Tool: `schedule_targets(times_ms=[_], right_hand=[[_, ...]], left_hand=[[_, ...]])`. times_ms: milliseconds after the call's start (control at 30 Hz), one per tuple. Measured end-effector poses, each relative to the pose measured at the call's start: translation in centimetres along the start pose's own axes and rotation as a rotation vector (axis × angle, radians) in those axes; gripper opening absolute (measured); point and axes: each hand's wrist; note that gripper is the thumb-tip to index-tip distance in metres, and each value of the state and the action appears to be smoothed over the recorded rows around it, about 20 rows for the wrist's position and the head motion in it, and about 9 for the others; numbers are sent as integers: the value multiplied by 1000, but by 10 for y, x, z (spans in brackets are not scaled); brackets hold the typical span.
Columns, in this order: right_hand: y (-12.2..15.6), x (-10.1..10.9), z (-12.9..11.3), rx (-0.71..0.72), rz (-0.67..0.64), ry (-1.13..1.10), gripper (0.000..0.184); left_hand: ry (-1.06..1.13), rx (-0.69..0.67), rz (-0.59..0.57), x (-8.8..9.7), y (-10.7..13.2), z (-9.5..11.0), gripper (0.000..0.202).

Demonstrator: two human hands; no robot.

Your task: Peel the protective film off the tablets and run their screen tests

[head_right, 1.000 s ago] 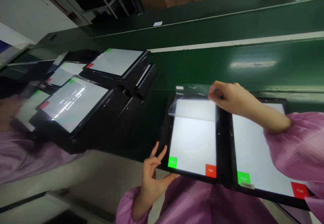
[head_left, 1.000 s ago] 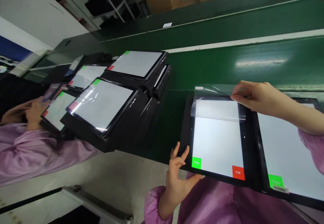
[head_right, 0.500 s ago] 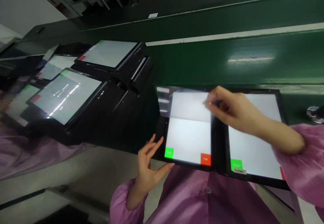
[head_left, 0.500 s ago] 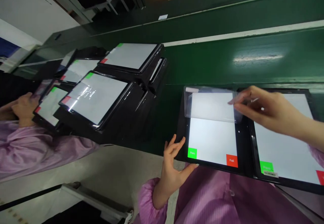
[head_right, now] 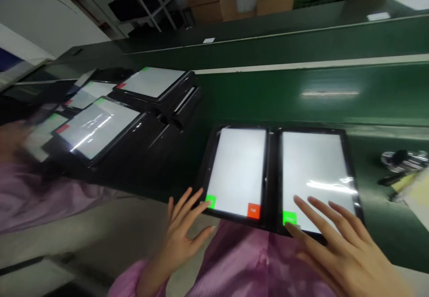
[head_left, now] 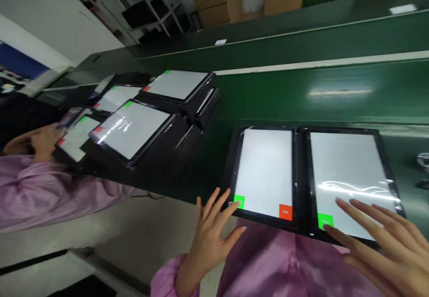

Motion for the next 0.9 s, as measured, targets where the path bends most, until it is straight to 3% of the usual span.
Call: schedule_targets(times_ms=[100,267,500,900], right_hand=[[-13,8,-3,147,63,97,30],[-14,17,-1,-9,146,67,25],[-15,4,14,20,203,182,28],[-14,-7,17,16,148,155,33]], left_hand=[[22,74,91,-7,-2,0,47],[-21,89,89,-10,-11,-4,49],[-131,12,15,-13,-26,-15,55],[-207,-31,-57,-10,-40,-15,65]])
Point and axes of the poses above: each hand's wrist, its own y-axis away from the middle knuckle, its own x-axis out of the back of the hand, z = x × y, and after that the axes turned 12 degrees about z, right-handed
